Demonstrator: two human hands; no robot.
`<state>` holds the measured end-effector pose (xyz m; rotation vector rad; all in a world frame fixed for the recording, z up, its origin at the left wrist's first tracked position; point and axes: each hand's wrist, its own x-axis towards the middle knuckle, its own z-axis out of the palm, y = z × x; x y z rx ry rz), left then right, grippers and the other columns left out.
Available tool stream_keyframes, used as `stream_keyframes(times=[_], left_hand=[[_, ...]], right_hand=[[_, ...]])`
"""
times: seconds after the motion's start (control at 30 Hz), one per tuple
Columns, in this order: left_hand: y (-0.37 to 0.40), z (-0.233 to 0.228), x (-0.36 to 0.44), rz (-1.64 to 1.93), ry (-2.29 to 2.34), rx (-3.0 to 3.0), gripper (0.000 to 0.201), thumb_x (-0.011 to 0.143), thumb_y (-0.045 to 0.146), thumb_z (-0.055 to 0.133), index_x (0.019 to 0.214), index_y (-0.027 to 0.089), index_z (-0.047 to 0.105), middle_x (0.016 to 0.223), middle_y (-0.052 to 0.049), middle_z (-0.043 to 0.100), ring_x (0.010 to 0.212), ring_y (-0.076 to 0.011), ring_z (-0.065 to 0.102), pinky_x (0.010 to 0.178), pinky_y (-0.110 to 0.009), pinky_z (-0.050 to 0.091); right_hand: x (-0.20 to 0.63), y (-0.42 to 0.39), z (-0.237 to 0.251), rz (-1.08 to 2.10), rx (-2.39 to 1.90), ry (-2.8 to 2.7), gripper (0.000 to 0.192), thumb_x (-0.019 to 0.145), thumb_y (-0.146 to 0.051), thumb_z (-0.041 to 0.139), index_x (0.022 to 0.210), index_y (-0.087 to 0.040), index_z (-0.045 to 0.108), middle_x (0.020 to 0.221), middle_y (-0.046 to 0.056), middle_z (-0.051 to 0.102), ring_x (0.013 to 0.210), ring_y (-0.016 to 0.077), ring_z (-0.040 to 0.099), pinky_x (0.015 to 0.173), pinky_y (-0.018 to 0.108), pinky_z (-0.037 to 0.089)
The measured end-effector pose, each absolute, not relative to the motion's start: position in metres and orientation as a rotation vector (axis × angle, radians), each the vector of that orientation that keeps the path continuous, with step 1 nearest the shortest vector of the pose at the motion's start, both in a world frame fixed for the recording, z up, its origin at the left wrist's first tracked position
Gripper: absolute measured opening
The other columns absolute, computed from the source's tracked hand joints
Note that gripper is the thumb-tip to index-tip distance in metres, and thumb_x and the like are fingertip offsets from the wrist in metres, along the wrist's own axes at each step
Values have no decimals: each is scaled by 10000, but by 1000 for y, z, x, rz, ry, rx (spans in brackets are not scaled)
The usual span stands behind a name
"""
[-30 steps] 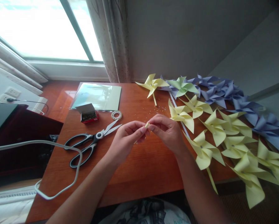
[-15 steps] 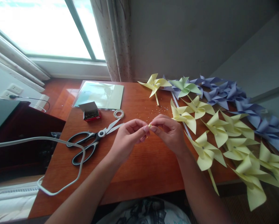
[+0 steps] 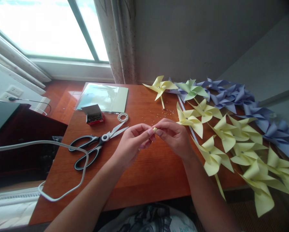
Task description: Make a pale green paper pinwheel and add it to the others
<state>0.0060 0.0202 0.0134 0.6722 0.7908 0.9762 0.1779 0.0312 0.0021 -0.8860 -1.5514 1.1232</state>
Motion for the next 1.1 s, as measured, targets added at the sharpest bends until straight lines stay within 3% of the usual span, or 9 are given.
stream_keyframes(times=[0.33,0.5,0.77,0.83,0.97,1.1], left_hand=[[19,7,7,1031,892,831,205,859,336,772,850,150,686,707,-9,663,579,-70,501,506,-175,330],[19,7,7,1088,987,992,237,858,368,765,826,141,702,696,-6,650,584,-80,461,526,-200,336],[20,10,2,1165,973,1000,206,846,329,782,792,147,701,698,-10,660,586,-78,465,531,-200,338],[23,12,-3,1225,962,948,176,851,301,777,802,148,704,701,-8,656,570,-65,453,518,-189,327],[33,15,-18,1410,908,760,147,816,248,790,782,138,698,697,-2,620,531,-44,419,471,-168,278],[42,16,-28,1503,907,629,132,773,221,799,772,128,706,688,-3,595,498,-38,401,430,-166,246]], right_hand=[[175,31,-1,1066,-979,-1510,33,897,-232,731,909,-231,761,856,12,699,807,163,653,720,302,520],[172,31,-4,1034,-991,-1514,24,896,-216,729,897,-222,752,849,6,700,793,149,646,709,286,513],[171,35,-11,1127,-1007,-1461,98,939,-284,675,1001,-243,739,912,2,695,796,141,650,703,263,524],[163,44,-18,1043,-1114,-1533,149,971,-283,610,1051,-231,724,914,17,699,778,147,649,698,268,526],[132,75,-29,663,-1282,-2186,253,935,-157,587,1151,-210,709,984,58,697,853,190,648,783,299,508],[101,102,-27,431,-1322,-2600,307,1018,-219,474,1268,-233,651,1041,88,705,842,217,667,705,294,487]])
